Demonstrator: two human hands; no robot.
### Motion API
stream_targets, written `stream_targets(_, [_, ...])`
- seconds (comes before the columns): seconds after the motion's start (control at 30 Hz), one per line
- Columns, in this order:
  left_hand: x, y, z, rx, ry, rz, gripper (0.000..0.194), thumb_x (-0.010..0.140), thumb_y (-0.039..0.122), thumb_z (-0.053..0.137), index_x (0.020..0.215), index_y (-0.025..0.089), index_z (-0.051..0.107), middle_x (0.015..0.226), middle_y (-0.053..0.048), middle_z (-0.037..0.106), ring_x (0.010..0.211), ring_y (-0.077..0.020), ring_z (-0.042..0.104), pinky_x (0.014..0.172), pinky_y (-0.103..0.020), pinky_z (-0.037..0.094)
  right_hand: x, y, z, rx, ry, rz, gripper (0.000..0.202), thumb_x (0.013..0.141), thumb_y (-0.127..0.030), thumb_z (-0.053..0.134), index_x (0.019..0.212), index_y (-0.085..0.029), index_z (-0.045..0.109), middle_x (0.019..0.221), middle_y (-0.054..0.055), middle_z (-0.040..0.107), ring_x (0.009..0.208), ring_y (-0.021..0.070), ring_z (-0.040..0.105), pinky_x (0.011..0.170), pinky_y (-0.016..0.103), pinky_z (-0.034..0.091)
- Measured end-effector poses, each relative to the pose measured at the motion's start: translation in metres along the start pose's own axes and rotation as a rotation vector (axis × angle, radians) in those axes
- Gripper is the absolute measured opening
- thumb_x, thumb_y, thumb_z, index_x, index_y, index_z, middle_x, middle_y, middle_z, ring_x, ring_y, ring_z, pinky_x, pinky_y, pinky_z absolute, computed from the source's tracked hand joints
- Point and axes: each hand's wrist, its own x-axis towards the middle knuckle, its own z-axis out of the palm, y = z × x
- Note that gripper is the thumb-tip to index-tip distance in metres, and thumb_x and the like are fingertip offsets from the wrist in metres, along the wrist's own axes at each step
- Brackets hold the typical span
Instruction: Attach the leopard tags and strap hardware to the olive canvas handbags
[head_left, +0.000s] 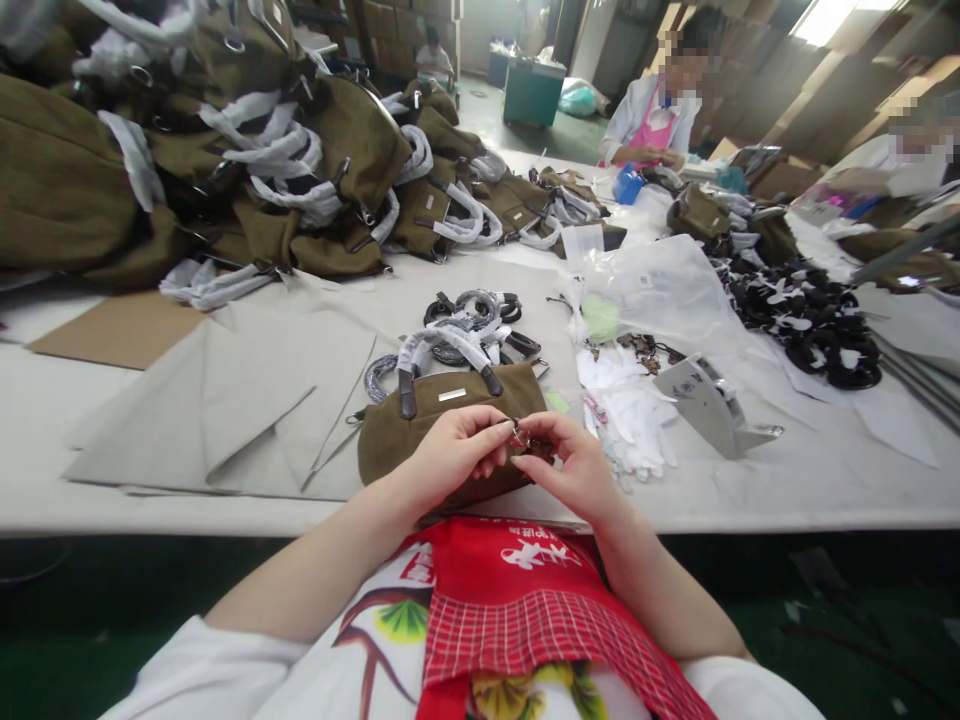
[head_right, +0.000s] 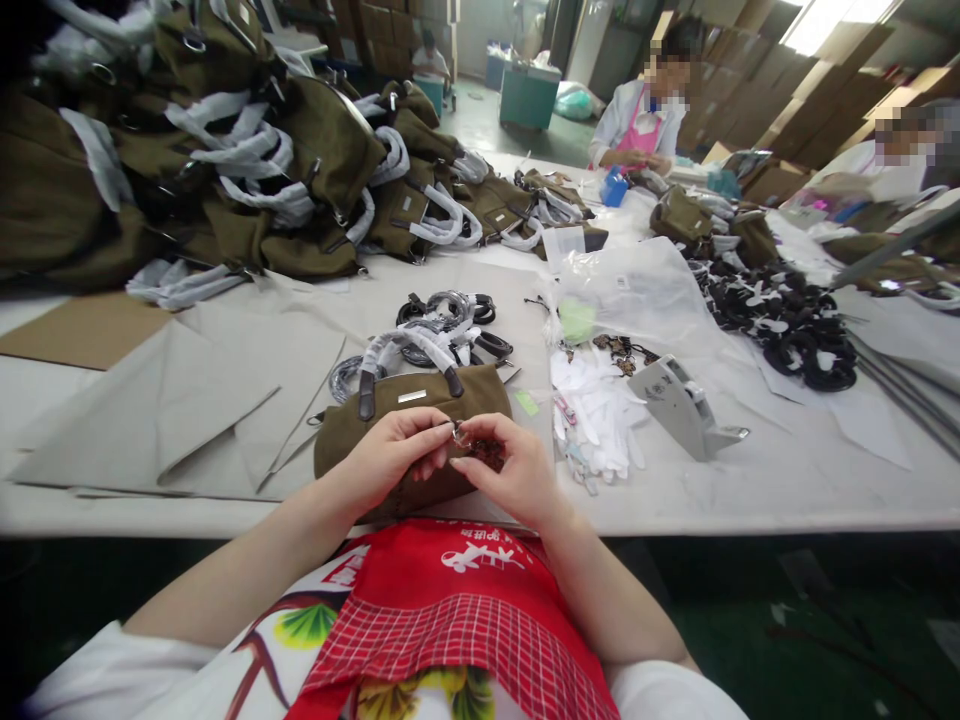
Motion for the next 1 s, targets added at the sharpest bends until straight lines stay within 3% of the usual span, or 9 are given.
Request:
stream_targets(0.1, [0.001, -0.002, -0.001, -0.047, 0.002, -0.021, 0.034, 0.082, 0.048, 0.062, 0.077, 0.014, 0.058, 0.056, 0.003, 0.054, 0.045, -0.0063, 0.045, 0.042, -0.016, 0.032, -0.001, -0.001, 0.004, -0.240, 0.092, -0.091, 0.015, 0.082, -0.026, 0.068, 0.097, -0.025, 0.068, 0.088, 0.003, 0.069, 0.077, 0.0177, 0.063, 0.075, 0.032, 0.051])
stream_targets(0.17, [0.002, -0.004, -0.004, -0.013, 0.013, 0.005, 0.034, 0.084, 0.048, 0.058, 0.077, 0.015, 0.057, 0.056, 0.003, 0.055, 0.045, -0.0068, 0.046, 0.043, -0.017, 0.033, 0.000, -0.002, 0.005, -0.271, 0.122, -0.108, 0.007, 0.085, -0.026, 0.065, 0.090, -0.024, 0.070, 0.084, 0.003, 0.069, 0.075, 0.0173, 0.062, 0.074, 0.032, 0.050])
stream_targets(0.33, [0.002, -0.005, -0.010, 0.420, 0.044, 0.241, 0.029, 0.091, 0.040, 0.050, 0.078, 0.017, 0.061, 0.069, -0.001, 0.064, 0.061, -0.0119, 0.056, 0.060, -0.024, 0.046, 0.004, -0.003, 0.004, 0.206, 0.079, 0.172, 0.018, 0.083, -0.039, 0.068, 0.083, -0.021, 0.069, 0.073, 0.001, 0.069, 0.061, 0.0131, 0.059, 0.058, 0.026, 0.049])
stream_targets(0.47, [-0.003, 0.002, -0.008, 0.643, 0.179, 0.501, 0.022, 0.089, 0.026, 0.054, 0.107, 0.018, 0.064, 0.107, -0.009, 0.066, 0.100, -0.0199, 0.059, 0.090, -0.033, 0.046, 0.008, -0.005, 0.005, 0.479, 0.078, 0.302, 0.022, 0.076, -0.040, 0.076, 0.079, -0.019, 0.069, 0.070, 0.001, 0.070, 0.059, 0.0110, 0.061, 0.058, 0.023, 0.050])
stream_targets(0.53, [-0.005, 0.005, -0.005, 0.651, 0.192, 0.562, 0.026, 0.089, 0.024, 0.054, 0.113, 0.017, 0.062, 0.107, -0.009, 0.066, 0.100, -0.0194, 0.059, 0.091, -0.032, 0.046, 0.009, -0.007, 0.007, 0.503, 0.101, 0.317, 0.023, 0.073, -0.040, 0.079, 0.078, -0.019, 0.069, 0.069, 0.001, 0.070, 0.058, 0.0113, 0.061, 0.058, 0.023, 0.050])
stream_targets(0.73, [0.000, 0.015, -0.001, 0.514, 0.177, 0.429, 0.015, 0.087, 0.027, 0.059, 0.086, 0.016, 0.069, 0.079, -0.003, 0.070, 0.072, -0.0141, 0.061, 0.069, -0.024, 0.048, 0.004, -0.004, 0.008, 0.475, 0.043, 0.283, 0.020, 0.074, -0.039, 0.078, 0.082, -0.021, 0.071, 0.072, 0.001, 0.072, 0.058, 0.0120, 0.062, 0.059, 0.025, 0.051])
stream_targets(0.87, [0.002, 0.023, -0.005, 0.337, 0.030, 0.349, 0.017, 0.086, 0.030, 0.062, 0.083, 0.016, 0.071, 0.074, -0.001, 0.069, 0.066, -0.0116, 0.058, 0.064, -0.021, 0.046, 0.003, -0.006, -0.002, 0.317, 0.030, 0.048, 0.024, 0.089, -0.042, 0.061, 0.087, -0.023, 0.074, 0.083, 0.005, 0.072, 0.077, 0.0183, 0.065, 0.073, 0.033, 0.053])
stream_targets(0.93, [0.002, 0.029, -0.006, 0.257, -0.023, 0.318, 0.019, 0.085, 0.032, 0.064, 0.085, 0.015, 0.071, 0.073, -0.001, 0.068, 0.063, -0.0106, 0.056, 0.061, -0.021, 0.045, 0.005, -0.010, -0.008, 0.205, 0.102, -0.087, 0.025, 0.091, -0.041, 0.057, 0.086, -0.023, 0.075, 0.087, 0.006, 0.071, 0.085, 0.0205, 0.064, 0.081, 0.036, 0.051])
stream_targets(1.0, [0.001, 0.036, -0.005, 0.196, -0.055, 0.299, 0.019, 0.084, 0.032, 0.065, 0.086, 0.014, 0.071, 0.071, -0.001, 0.066, 0.060, -0.0094, 0.054, 0.058, -0.020, 0.044, 0.008, -0.016, -0.012, 0.167, 0.174, -0.128, 0.017, 0.090, -0.037, 0.061, 0.090, -0.025, 0.074, 0.090, 0.004, 0.070, 0.087, 0.0199, 0.063, 0.082, 0.036, 0.051])
